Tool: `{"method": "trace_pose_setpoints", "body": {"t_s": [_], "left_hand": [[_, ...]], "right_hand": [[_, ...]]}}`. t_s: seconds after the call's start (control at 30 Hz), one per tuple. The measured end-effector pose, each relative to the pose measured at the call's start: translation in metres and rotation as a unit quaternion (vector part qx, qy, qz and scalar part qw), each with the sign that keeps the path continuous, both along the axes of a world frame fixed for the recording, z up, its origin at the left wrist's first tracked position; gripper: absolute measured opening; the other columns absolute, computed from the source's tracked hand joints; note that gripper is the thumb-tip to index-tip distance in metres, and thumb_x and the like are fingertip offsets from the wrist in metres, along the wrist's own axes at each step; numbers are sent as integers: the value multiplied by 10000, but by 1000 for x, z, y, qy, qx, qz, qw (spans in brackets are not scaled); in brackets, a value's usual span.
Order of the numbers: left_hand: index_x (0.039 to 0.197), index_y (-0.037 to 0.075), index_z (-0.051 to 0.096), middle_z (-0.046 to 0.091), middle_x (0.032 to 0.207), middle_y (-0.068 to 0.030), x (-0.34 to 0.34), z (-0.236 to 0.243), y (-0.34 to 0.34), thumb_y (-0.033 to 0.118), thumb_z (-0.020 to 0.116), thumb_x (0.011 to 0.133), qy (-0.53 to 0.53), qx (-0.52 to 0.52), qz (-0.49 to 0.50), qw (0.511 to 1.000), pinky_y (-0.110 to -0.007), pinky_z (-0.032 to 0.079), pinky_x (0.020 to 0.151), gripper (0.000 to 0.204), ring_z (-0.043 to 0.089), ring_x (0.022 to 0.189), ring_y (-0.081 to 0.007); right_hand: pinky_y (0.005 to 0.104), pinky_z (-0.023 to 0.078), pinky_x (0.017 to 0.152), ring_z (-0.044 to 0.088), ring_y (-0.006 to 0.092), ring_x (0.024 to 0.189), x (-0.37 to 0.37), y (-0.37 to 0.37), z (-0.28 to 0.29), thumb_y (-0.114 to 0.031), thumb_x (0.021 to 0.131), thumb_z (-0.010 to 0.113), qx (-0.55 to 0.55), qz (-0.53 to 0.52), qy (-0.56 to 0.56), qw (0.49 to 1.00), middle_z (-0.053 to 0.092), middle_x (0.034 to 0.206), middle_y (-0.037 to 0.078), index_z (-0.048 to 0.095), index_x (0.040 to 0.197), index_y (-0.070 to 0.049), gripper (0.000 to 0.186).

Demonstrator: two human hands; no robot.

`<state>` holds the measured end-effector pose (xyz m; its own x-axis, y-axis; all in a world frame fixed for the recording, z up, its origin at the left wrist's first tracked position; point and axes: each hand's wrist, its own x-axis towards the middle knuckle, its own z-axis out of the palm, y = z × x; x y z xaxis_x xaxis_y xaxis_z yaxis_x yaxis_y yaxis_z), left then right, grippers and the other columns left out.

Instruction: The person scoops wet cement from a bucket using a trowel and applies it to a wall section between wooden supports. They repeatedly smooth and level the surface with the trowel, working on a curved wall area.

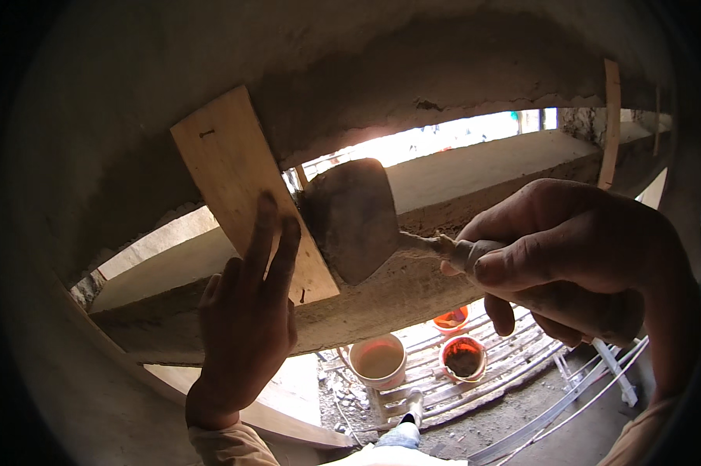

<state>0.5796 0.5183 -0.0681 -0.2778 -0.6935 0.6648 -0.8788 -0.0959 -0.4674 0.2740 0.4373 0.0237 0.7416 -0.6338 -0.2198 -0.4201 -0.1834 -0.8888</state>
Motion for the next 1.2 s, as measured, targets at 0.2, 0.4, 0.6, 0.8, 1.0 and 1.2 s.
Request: {"method": "trace_pose_setpoints", "body": {"t_s": [0.2, 0.4, 0.6, 0.8, 1.0, 1.2], "left_hand": [[1552, 108, 412, 371, 1630, -116, 4, -2, -4, 1, 673, 761, 6, -12, -17, 1000, -327, 518, 657, 840, 571, 727, -190], [1543, 137, 429, 363, 1632, -116, 4, -1, 2, 10, 681, 756, -15, -12, 21, 1000, -357, 538, 680, 836, 592, 754, -208], [1553, 149, 415, 331, 1646, -113, -2, 1, -1, 14, 685, 761, -1, 16, 46, 999, -411, 563, 775, 847, 634, 836, -249], [1564, 156, 399, 320, 1652, -108, -8, 3, 3, 11, 674, 784, 23, 29, 50, 998, -413, 571, 839, 839, 672, 941, -237], [1563, 173, 402, 331, 1648, -115, -5, -1, 3, -21, 687, 775, 36, 11, 30, 999, -396, 574, 844, 861, 692, 974, -246], [1553, 170, 418, 355, 1636, -121, -4, -4, 0, -27, 698, 770, 42, -9, -6, 999, -355, 577, 811, 855, 693, 980, -251]], "right_hand": [[288, 499, 503, 584, 91, 537, 26, 34, 3, -208, 976, 639, -99, -1, 111, 989, 641, 724, 66, 611, 1106, 64, 303], [344, 508, 630, 631, 153, 633, 19, 61, -1, -227, 953, 672, -214, 37, 135, 967, 652, 734, 80, 644, 1065, 2, 256], [322, 531, 702, 676, 181, 743, -31, 58, -2, -244, 943, 707, -121, -10, 111, 986, 702, 844, 114, 594, 1320, 52, 492], [295, 494, 645, 615, 137, 684, -40, 27, -21, -230, 919, 675, 17, -15, -36, 999, 638, 767, 89, 614, 1134, 123, 418], [258, 426, 388, 545, 103, 430, -14, 9, -6, -224, 913, 672, 16, -52, -28, 998, 636, 662, 79, 642, 927, 82, 308], [245, 444, 467, 548, 80, 505, 2, 5, 0, -172, 918, 654, -26, -30, 10, 999, 595, 648, 48, 634, 923, 62, 235]]}}
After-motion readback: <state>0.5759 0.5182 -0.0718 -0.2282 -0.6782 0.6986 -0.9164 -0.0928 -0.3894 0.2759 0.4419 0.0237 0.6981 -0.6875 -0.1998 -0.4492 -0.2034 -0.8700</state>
